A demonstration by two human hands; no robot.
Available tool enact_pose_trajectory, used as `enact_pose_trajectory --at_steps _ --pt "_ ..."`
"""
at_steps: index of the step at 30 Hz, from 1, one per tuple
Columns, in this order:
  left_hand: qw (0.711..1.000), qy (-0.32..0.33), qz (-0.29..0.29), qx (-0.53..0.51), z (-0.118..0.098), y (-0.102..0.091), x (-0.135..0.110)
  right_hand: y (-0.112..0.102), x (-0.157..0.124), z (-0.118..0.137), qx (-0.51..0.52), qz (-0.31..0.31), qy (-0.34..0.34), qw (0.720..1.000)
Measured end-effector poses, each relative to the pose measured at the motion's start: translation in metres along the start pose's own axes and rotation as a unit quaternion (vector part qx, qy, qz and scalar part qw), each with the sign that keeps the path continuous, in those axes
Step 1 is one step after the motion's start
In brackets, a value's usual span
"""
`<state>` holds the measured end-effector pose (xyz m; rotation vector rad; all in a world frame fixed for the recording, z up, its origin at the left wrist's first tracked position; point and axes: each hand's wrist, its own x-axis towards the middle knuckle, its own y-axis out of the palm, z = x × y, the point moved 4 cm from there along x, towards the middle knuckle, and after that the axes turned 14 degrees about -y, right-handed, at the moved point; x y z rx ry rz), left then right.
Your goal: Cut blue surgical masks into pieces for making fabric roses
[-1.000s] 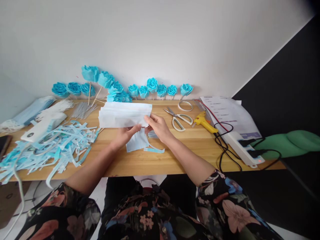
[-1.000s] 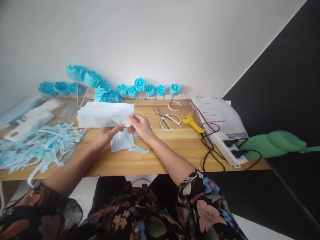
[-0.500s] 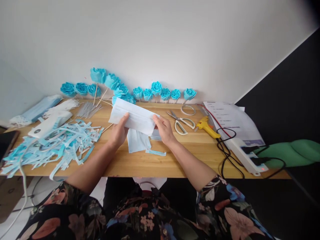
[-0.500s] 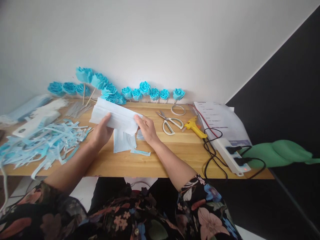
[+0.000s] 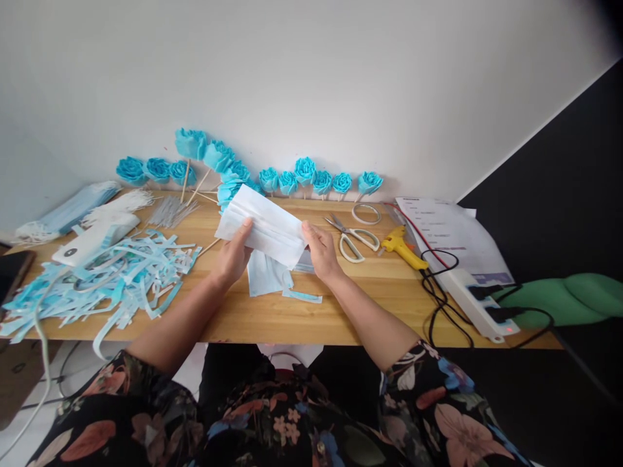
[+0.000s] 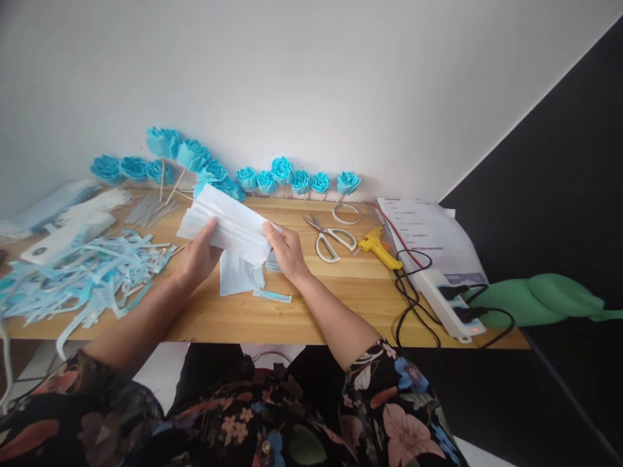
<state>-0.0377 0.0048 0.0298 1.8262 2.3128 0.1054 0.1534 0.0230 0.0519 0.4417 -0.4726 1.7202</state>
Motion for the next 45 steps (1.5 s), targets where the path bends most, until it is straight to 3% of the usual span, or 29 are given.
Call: enact_pose_trajectory --at_steps 5,12,15,21,29,33,37,41,45 --pt "1.000 0.020 0.018 0.002 -0.006 0.004 -0.004 0.002 -0.001 -0.001 -0.046 0.005 0.028 0.999" --pt "0.996 -0.051 0.070 -0.031 0.005 0.007 -0.009 0.005 -0.004 -0.007 -0.034 0.027 0.051 0.998" --pt "0.995 -0.062 0.064 -0.032 0.008 0.006 -0.010 0.009 -0.006 -0.004 0.006 0.053 0.051 0.997" --pt "0.991 -0.064 0.046 -0.107 -0.002 0.012 -0.011 0.011 -0.006 0.004 -0.029 0.078 -0.001 0.997" --pt "0.987 -0.019 0.001 -0.161 -0.010 0.007 -0.009 0.013 -0.006 -0.002 0.055 0.109 0.033 0.992" --pt "0.985 -0.021 -0.010 -0.170 -0.012 0.007 -0.009 0.017 -0.008 -0.002 0.045 0.123 0.062 0.989" --pt "0.989 -0.021 0.018 -0.144 -0.011 0.009 -0.010 0.017 -0.008 -0.001 0.014 0.126 0.049 0.991" --pt "0.995 -0.028 0.079 -0.054 -0.001 0.010 -0.011 0.017 -0.008 -0.001 0.001 0.126 0.045 0.991" --pt "0.996 -0.005 0.087 0.002 0.003 0.007 -0.010 0.017 -0.009 -0.001 -0.001 0.132 0.046 0.990"
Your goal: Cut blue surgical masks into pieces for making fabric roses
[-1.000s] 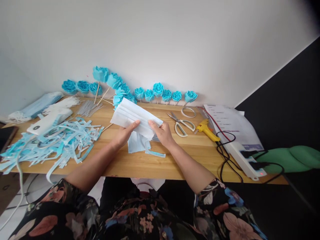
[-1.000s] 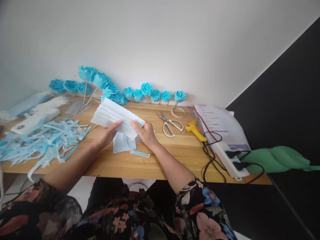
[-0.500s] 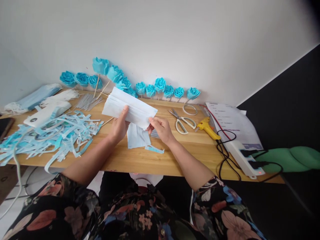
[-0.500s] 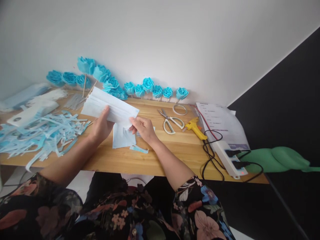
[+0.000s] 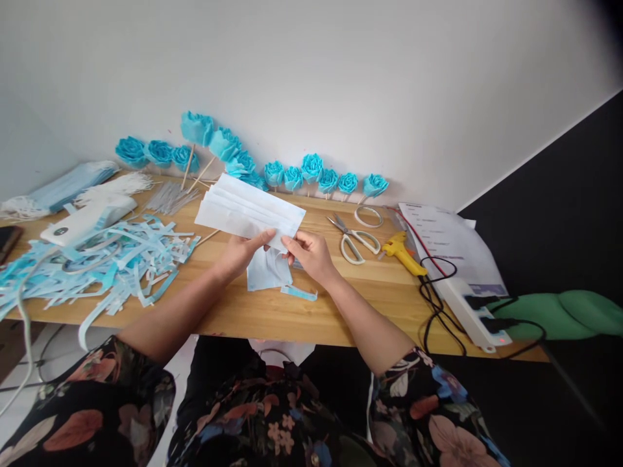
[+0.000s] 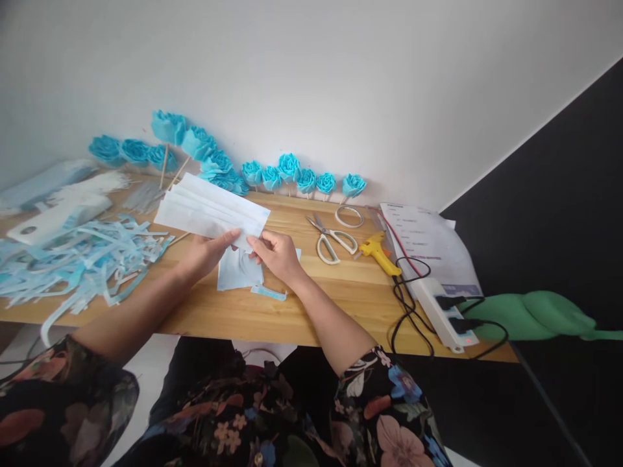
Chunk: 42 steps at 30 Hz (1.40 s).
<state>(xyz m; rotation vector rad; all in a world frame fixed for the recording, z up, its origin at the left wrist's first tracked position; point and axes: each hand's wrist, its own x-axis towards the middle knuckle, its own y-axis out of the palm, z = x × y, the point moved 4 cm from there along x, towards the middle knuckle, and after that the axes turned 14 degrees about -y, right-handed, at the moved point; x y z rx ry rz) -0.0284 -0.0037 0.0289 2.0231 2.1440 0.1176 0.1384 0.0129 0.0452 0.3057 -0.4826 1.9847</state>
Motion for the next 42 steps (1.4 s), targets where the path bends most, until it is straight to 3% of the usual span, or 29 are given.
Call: enact_pose_trajectory --at_steps 7,11,20,28,42 --pt "0.988 0.045 -0.067 -0.132 -0.027 -0.013 0.005 -0.001 0.000 -0.001 -0.008 -0.022 -0.004 1.000" --pt "0.981 0.068 -0.092 -0.156 -0.036 -0.020 0.005 -0.002 0.000 -0.001 0.007 -0.028 0.001 1.000" --pt "0.993 0.006 -0.039 -0.113 -0.030 -0.007 -0.002 -0.011 0.001 0.001 -0.019 -0.082 -0.038 0.996" --pt "0.994 -0.061 -0.013 -0.090 -0.011 -0.003 0.000 -0.011 0.001 0.004 -0.028 -0.084 -0.046 0.995" --pt "0.994 -0.049 -0.022 -0.091 -0.015 -0.002 0.001 -0.012 0.001 0.003 -0.025 -0.093 -0.040 0.995"
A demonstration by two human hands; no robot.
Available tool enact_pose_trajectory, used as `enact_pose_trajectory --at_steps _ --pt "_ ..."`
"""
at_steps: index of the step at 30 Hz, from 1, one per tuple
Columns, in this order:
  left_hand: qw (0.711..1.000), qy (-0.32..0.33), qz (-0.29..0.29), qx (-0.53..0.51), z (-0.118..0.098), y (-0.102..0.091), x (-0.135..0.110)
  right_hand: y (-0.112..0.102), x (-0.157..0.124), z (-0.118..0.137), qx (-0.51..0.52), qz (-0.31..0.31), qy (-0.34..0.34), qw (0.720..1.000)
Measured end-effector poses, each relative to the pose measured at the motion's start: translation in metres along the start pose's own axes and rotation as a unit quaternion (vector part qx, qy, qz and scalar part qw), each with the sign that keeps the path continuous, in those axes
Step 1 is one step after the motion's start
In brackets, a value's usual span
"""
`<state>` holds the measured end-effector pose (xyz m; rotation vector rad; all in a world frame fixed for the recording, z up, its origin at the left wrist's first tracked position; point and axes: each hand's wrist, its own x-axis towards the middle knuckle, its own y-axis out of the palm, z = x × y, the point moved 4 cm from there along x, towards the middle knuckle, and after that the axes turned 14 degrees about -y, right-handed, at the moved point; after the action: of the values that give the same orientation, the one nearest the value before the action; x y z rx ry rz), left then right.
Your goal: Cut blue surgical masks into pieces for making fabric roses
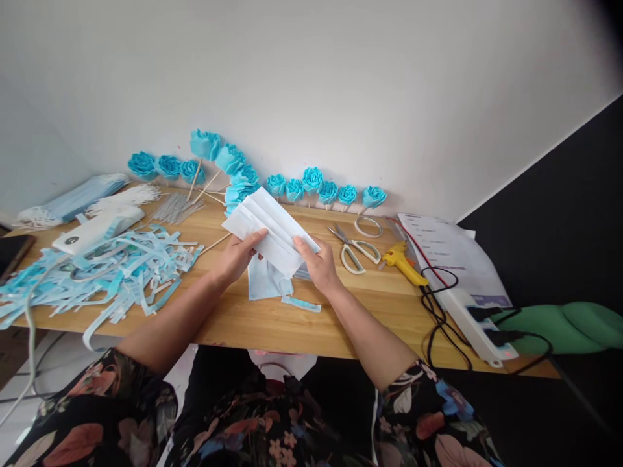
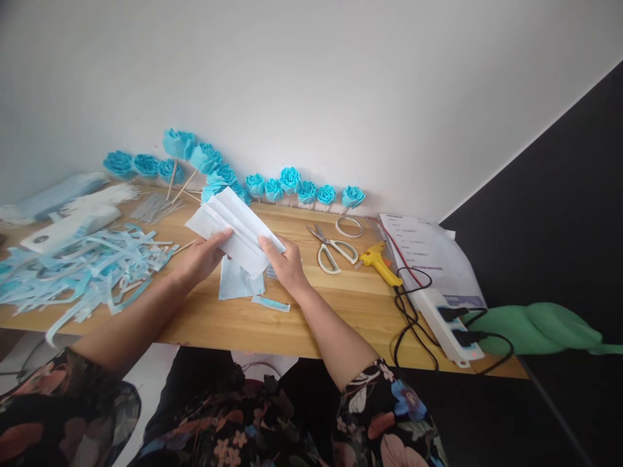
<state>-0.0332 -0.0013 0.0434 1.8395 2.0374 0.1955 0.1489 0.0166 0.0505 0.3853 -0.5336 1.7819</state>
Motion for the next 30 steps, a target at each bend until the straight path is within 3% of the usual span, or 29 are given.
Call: enact_pose_trajectory --at_steps 9,20,24,30 --pt "0.998 -0.020 0.047 0.038 0.012 -0.002 0.001 0.002 -0.001 0.003 0.005 0.021 0.006 1.000" --pt "0.999 -0.011 -0.015 0.026 0.014 -0.008 0.005 0.006 -0.001 0.000 -0.017 0.047 0.007 0.999" --pt "0.999 0.008 -0.041 0.012 0.008 -0.004 0.003 0.006 -0.001 -0.004 0.012 0.043 0.039 0.998" --pt "0.997 0.026 -0.070 -0.008 0.001 -0.005 0.001 0.013 -0.002 -0.003 0.064 0.106 0.053 0.991"
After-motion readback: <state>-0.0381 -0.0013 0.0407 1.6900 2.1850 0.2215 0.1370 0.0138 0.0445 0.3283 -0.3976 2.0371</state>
